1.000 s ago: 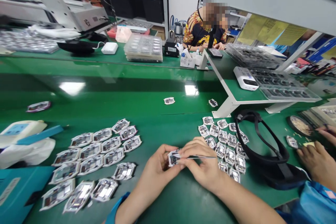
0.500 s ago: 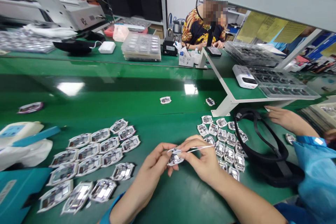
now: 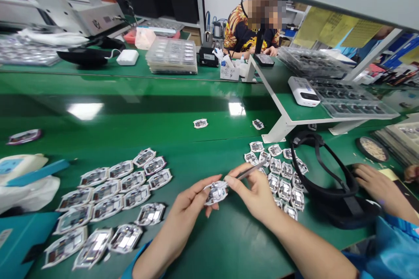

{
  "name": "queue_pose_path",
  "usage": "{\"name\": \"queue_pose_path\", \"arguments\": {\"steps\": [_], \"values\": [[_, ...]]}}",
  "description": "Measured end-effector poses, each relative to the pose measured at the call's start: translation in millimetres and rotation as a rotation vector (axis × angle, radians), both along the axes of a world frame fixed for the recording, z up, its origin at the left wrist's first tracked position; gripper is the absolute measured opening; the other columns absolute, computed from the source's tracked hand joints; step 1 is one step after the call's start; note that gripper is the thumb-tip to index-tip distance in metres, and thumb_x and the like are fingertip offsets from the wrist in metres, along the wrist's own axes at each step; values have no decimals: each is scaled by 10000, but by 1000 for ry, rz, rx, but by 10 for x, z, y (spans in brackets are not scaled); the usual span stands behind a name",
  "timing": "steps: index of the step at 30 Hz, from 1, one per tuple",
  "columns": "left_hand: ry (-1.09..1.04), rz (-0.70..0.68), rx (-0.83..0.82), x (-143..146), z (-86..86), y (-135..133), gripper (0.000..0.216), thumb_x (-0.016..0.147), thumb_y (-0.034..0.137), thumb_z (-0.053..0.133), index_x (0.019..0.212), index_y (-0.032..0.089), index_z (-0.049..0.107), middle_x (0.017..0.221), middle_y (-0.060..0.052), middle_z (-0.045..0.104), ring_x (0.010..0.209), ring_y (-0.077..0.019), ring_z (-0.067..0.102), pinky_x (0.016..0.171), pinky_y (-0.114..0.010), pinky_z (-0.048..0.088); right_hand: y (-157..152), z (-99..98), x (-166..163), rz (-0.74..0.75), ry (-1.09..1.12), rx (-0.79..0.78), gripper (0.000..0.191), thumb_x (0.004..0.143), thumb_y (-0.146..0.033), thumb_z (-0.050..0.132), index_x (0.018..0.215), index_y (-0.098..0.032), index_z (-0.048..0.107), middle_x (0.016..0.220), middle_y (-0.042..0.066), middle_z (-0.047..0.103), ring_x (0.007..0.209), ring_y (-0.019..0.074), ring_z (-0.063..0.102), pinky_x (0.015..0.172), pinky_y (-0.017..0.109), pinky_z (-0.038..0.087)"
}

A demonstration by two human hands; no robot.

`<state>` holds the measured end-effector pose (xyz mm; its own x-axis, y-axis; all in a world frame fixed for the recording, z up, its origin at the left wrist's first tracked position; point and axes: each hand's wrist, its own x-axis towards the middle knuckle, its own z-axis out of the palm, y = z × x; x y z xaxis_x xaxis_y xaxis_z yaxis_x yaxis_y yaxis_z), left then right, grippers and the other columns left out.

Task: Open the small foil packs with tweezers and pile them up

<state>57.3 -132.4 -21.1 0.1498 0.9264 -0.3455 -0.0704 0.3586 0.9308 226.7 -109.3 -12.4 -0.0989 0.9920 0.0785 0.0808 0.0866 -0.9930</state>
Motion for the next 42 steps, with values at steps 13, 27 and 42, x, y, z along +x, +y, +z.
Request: {"name": "queue_pose_path", "arguments": {"steps": [13,27,42], "values": [[-66,52,-133,57,142,52,490,705,427,731,1080,115,684,689,-11,658,585,-115,481,513,-222,367,29,10,0,-69,70,-24,130,769,-311,692,773,-190,643,737,13,668,725,170,627,705,295,488],[183,-31,-2,56,168,35,518,713,415,659,1135,115,661,581,15,636,545,-137,495,550,-241,411,57,-28,-8,-5,142,-79,114,743,-282,710,746,-190,643,678,-11,656,645,142,608,642,266,486],[232,-36,45,28,126,9,500,736,422,667,1157,153,681,603,-12,665,565,-166,538,554,-248,434,25,-8,10,-55,7,38,79,781,-265,693,768,-192,664,733,15,696,698,168,640,658,280,493]]}}
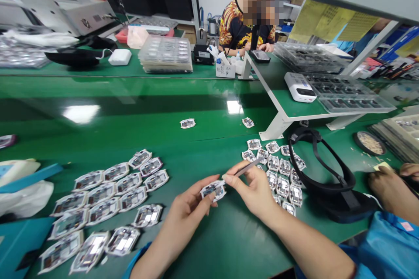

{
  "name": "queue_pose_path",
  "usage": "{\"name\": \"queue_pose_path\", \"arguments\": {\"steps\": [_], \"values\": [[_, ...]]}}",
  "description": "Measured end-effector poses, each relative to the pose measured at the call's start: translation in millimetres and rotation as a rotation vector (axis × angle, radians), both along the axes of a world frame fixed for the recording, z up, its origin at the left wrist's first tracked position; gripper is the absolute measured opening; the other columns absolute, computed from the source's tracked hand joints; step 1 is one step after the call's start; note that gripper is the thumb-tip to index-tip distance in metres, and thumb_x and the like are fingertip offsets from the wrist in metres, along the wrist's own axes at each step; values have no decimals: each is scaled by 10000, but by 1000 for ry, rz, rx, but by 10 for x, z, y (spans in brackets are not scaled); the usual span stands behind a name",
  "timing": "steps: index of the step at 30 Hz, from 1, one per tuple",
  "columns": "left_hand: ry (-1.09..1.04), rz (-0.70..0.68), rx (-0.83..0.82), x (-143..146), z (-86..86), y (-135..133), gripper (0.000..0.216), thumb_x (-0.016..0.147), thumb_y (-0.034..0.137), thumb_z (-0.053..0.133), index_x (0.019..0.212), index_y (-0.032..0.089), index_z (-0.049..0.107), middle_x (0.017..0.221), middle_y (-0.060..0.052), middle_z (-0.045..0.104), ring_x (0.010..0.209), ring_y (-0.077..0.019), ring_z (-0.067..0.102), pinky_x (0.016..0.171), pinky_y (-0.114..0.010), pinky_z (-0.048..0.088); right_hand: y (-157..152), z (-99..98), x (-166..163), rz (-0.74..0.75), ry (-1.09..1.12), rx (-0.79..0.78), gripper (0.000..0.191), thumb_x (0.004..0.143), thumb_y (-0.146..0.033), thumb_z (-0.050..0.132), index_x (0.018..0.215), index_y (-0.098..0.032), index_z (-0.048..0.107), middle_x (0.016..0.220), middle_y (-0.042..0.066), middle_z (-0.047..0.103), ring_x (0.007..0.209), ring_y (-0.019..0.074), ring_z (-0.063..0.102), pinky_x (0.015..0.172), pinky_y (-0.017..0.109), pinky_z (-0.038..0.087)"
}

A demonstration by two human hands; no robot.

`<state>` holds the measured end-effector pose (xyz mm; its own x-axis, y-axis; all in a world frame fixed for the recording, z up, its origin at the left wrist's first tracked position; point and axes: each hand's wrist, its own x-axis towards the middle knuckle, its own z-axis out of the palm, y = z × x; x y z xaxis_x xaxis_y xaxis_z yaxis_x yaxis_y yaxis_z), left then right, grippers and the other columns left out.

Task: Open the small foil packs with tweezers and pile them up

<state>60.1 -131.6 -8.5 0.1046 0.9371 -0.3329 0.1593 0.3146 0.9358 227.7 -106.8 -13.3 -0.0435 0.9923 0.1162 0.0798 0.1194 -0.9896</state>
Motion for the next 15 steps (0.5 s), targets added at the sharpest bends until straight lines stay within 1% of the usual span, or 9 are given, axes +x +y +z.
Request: {"name": "queue_pose_path", "arguments": {"steps": [5,11,15], "values": [[-7,13,12,-7,-1,13,478,752,430,638,1139,153,690,576,0,641,603,-185,582,597,-261,459,-25,14,4,23,-38,19,89,806,-279,683,792,-194,663,751,21,717,709,172,663,650,277,499],[-14,25,19,10,21,23,405,744,414,641,1054,168,730,568,-1,641,536,-158,538,548,-248,443,-36,11,-2,27,-41,18,86,804,-275,686,800,-191,664,760,23,720,719,173,669,658,278,509],[-16,27,16,18,42,25,372,747,407,634,1022,181,742,570,0,637,534,-158,530,545,-249,439,-13,1,-11,31,-3,9,86,801,-275,678,793,-192,657,738,19,703,705,168,662,672,282,517]]}}
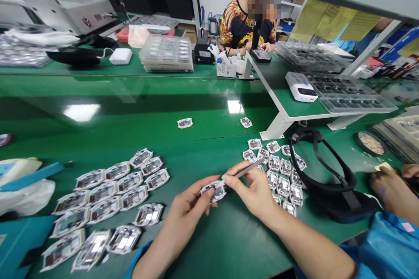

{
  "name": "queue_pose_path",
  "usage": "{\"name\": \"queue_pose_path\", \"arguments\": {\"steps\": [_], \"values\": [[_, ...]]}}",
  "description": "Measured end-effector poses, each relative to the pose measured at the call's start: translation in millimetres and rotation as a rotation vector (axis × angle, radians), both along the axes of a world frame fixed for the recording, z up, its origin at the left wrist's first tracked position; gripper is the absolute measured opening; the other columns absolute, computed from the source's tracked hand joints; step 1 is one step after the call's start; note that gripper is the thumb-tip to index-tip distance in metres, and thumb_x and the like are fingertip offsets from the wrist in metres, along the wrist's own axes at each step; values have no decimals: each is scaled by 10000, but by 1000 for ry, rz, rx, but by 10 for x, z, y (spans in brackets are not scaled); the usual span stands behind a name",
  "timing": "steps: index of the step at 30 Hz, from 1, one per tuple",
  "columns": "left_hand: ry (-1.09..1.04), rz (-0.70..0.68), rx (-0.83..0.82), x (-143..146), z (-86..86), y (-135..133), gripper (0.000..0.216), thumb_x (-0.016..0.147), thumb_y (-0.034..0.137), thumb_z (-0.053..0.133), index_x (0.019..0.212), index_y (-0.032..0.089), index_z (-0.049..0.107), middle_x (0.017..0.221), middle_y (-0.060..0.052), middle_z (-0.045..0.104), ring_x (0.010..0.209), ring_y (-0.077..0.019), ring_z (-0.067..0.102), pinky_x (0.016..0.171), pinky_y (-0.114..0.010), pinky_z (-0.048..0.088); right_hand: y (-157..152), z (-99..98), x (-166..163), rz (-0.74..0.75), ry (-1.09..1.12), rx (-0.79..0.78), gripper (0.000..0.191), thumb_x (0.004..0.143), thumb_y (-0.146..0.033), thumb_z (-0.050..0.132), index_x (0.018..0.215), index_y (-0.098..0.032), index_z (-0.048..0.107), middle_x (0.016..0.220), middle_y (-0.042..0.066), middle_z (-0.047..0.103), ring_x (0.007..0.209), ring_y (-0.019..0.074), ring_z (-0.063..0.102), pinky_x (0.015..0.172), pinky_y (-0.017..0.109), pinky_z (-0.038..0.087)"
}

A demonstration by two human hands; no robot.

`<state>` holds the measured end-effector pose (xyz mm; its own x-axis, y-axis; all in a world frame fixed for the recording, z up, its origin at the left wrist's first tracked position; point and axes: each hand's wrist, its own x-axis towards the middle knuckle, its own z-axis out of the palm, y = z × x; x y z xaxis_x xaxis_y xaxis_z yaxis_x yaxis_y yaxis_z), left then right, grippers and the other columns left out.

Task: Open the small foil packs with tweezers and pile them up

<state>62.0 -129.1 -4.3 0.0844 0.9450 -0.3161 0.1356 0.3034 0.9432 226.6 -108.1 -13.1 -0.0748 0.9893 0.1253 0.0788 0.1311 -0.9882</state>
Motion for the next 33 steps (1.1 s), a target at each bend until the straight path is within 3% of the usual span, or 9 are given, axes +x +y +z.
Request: {"name": "queue_pose_path", "arguments": {"steps": [13,25,33], "values": [[-21,5,-2,-2,4,-14,365,739,400,646,1017,184,747,579,-7,649,544,-160,538,549,-248,444,25,-35,-4,-2,94,-44,91,764,-267,705,766,-191,655,710,10,682,678,163,643,657,279,513],[3,-13,2,-21,-4,-10,394,729,382,647,1063,196,739,564,2,638,587,-185,569,584,-256,457,11,-13,16,16,38,13,96,795,-280,692,781,-193,652,712,14,688,677,164,648,656,283,521],[30,-28,20,-34,-36,-18,406,739,376,640,1086,185,729,681,-28,703,613,-189,591,574,-247,452,-3,-6,32,33,-3,35,91,812,-274,682,795,-190,651,739,22,698,695,170,659,665,289,515]]}}
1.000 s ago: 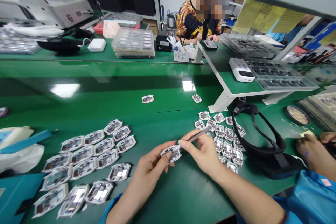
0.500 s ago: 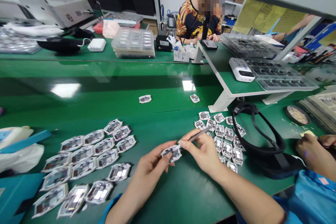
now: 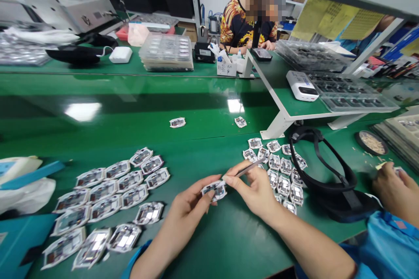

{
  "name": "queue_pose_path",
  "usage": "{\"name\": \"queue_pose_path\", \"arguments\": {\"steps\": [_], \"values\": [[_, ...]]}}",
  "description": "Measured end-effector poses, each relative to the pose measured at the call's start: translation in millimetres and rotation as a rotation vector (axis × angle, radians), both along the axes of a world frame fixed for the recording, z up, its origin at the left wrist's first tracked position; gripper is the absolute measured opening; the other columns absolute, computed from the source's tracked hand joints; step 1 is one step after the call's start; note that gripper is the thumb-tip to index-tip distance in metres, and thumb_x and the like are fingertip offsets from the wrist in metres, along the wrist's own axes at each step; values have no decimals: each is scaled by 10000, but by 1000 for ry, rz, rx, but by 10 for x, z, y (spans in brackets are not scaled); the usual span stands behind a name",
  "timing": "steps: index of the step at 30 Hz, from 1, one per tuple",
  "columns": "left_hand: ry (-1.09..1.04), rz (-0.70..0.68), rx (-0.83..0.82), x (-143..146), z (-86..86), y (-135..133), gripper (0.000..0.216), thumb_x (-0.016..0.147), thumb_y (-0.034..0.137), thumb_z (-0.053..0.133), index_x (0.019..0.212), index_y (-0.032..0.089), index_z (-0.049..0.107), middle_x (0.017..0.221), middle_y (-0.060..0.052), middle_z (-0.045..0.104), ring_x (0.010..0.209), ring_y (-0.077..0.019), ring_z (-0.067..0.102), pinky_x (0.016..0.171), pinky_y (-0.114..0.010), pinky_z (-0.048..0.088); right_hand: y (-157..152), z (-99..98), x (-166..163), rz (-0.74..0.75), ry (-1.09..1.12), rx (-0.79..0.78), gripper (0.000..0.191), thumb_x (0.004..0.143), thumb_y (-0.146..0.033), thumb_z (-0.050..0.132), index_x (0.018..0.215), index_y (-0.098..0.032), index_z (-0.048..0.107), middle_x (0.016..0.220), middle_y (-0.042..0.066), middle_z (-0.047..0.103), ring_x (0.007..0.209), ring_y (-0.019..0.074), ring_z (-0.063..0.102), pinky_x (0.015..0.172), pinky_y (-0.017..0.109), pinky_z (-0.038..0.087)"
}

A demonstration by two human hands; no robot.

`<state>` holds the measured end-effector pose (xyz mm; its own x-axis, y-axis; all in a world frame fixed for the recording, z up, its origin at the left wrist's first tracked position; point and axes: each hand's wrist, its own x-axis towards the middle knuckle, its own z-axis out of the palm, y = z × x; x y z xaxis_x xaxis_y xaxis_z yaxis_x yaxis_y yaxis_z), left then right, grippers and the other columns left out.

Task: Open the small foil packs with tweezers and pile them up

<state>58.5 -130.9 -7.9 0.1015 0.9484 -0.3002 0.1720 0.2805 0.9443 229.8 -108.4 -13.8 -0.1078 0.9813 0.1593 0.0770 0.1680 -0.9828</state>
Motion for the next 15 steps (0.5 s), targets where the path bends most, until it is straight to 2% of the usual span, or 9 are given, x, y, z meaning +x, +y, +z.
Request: {"name": "queue_pose_path", "arguments": {"steps": [6,15], "values": [[30,-20,35,-9,-4,4,375,754,372,634,1066,193,736,641,-21,685,612,-197,592,587,-252,459,-22,18,-5,6,-37,22,64,820,-257,675,812,-197,653,776,32,714,740,185,678,683,299,523],[62,-48,77,-32,-26,4,384,782,359,593,1098,169,700,700,-25,703,648,-195,611,612,-252,479,-45,45,-5,33,-33,204,23,821,-178,683,817,-194,667,784,50,721,773,200,692,747,348,538]]}}
